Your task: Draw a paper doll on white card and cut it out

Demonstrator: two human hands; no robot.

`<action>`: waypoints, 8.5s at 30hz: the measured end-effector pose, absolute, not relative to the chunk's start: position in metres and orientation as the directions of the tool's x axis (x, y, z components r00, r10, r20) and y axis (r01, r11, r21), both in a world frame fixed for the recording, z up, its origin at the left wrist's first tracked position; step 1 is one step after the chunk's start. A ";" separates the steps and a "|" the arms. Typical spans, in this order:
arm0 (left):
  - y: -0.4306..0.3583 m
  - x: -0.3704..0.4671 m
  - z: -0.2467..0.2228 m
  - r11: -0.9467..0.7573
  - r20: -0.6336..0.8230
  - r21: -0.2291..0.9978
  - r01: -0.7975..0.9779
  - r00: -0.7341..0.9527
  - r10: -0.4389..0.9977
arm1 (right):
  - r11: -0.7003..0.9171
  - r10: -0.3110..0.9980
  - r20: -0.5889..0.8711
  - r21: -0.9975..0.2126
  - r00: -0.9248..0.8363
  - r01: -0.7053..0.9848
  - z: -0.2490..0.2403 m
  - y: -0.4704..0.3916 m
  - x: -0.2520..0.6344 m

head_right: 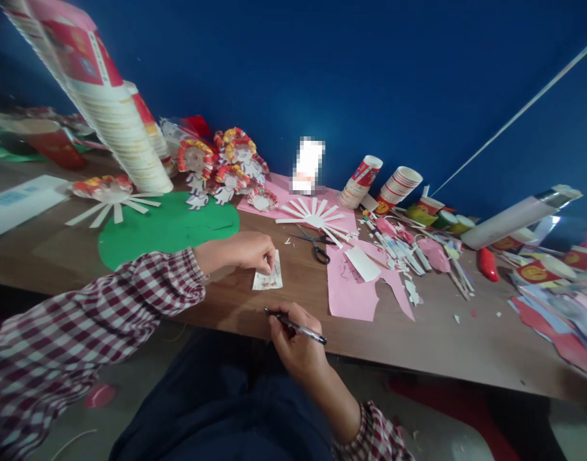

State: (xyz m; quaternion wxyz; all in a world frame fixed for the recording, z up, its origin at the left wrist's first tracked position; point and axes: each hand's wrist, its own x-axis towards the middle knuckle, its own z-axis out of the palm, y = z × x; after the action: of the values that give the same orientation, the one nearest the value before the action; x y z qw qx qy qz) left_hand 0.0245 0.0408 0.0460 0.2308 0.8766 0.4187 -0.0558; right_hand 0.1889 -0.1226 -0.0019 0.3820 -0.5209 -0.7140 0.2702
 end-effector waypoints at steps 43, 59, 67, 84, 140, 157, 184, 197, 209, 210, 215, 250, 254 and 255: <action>0.050 0.006 0.024 -0.618 -0.135 0.505 0.603 0.762 0.634 | 0.236 0.971 0.214 -0.762 -0.109 0.604 0.002 -0.058 0.159; 0.050 0.005 0.017 -0.646 -0.065 0.522 0.557 0.781 0.621 | 0.239 0.970 0.213 -0.748 -0.117 0.619 0.001 -0.057 0.160; 0.051 0.005 0.016 -0.634 -0.069 0.529 0.564 0.773 0.630 | 0.269 0.962 0.231 -0.718 -0.145 0.642 0.002 -0.057 0.159; 0.050 0.005 0.019 -0.632 -0.102 0.516 0.578 0.774 0.624 | 0.267 0.963 0.224 -0.722 -0.149 0.639 -0.002 -0.057 0.162; 0.048 0.005 0.027 -0.611 -0.141 0.519 0.598 0.764 0.629 | 0.287 0.956 0.253 -0.689 -0.150 0.665 0.002 -0.057 0.160; 0.053 0.008 0.021 -0.621 -0.176 0.483 0.617 0.763 0.622 | 0.205 0.978 0.198 -0.897 -0.057 0.392 0.006 -0.068 0.173; 0.035 0.007 0.027 -0.582 -0.132 0.524 0.622 0.734 0.666 | 0.758 0.646 0.380 -0.216 -0.662 0.616 -0.006 -0.059 0.212; 0.038 0.003 0.018 -0.575 -0.128 0.561 0.596 0.748 0.651 | 0.755 0.649 0.374 -0.210 -0.663 0.621 -0.002 -0.059 0.210; 0.036 0.003 0.019 -0.580 -0.124 0.532 0.617 0.735 0.667 | 0.738 0.669 0.365 -0.228 -0.647 0.635 0.000 -0.059 0.209; 0.036 0.003 0.019 -0.580 -0.121 0.534 0.615 0.735 0.667 | 0.738 0.669 0.368 -0.229 -0.646 0.634 0.000 -0.059 0.209; 0.036 0.003 0.019 -0.576 -0.128 0.529 0.623 0.729 0.672 | 0.741 0.666 0.375 -0.232 -0.645 0.630 -0.001 -0.059 0.209; 0.029 -0.002 0.017 -0.628 -0.061 0.470 0.620 0.733 0.677 | 0.720 0.685 0.359 -0.200 -0.634 0.665 0.000 -0.060 0.209; 0.028 -0.002 0.012 -0.647 -0.020 0.432 0.629 0.723 0.690 | 0.724 0.683 0.356 -0.210 -0.638 0.658 -0.001 -0.060 0.210; 0.028 -0.002 0.012 -0.644 -0.019 0.438 0.628 0.722 0.691 | 0.721 0.686 0.353 -0.211 -0.636 0.660 -0.001 -0.059 0.210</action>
State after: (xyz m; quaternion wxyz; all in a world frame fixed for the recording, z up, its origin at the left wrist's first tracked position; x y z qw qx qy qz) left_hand -0.0019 0.0277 0.0121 0.2119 0.9035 0.3650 0.0748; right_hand 0.2099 -0.0595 -0.0015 0.2079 -0.3722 -0.9040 0.0310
